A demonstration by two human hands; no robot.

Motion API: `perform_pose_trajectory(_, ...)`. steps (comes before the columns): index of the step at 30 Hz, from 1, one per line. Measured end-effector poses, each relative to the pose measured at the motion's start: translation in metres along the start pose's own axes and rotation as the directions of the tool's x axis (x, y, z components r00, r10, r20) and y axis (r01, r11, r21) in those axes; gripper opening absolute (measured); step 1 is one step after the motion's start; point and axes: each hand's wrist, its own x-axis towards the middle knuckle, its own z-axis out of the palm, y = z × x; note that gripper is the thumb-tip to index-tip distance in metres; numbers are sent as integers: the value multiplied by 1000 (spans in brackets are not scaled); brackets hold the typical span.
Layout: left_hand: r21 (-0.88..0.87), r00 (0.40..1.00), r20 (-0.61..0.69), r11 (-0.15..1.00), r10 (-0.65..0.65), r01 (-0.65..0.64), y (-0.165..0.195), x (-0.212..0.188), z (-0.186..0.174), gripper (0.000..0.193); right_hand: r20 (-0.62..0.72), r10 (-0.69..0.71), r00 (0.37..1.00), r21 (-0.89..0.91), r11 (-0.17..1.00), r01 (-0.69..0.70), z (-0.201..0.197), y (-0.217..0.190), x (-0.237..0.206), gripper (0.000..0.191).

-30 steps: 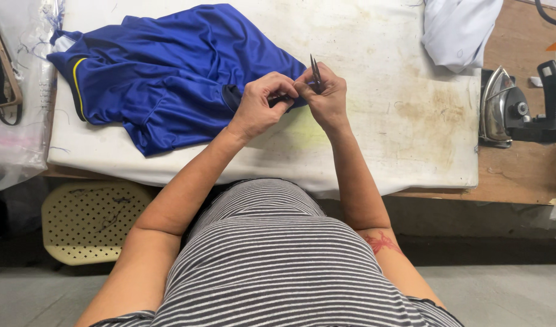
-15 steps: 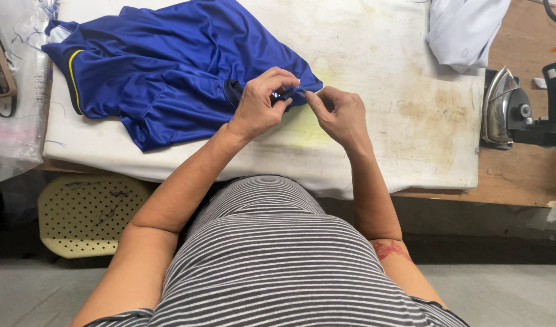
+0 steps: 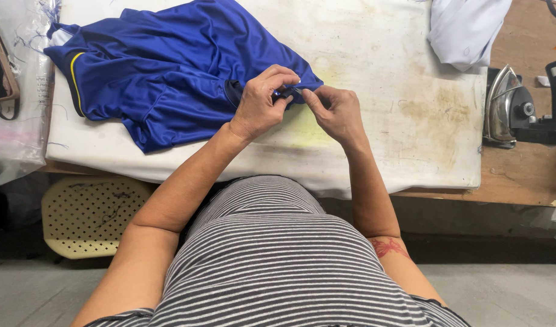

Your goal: The person uses shears to trim loose threads from a blue shirt, then folds it and places it into a clear plastic bag. They repeat the trimming process on a white shirt with blue trim, cutting threads along the collar and sleeve edges.

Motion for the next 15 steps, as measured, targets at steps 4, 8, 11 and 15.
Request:
perform_pose_trajectory(4,-5,1000,-5,1000,16,-16,1,0,1,29,-25,-8,1000,52,999,9,5,2,-1,33)
perform_pose_trajectory(8,14,1000,-1,1000,21,-21,1,0,1,30,-40,2,999,34,999,-1,7,1,-2,36)
perform_pose_trajectory(11,11,1000,-2,1000,9,-9,2,-1,1,30,-44,-16,999,29,999,17,7,1,-2,36)
perform_pose_trajectory(15,43,998,-13,997,64,-64,4,-2,1,30,-41,-11,999,24,1000,12,7,0,-2,37)
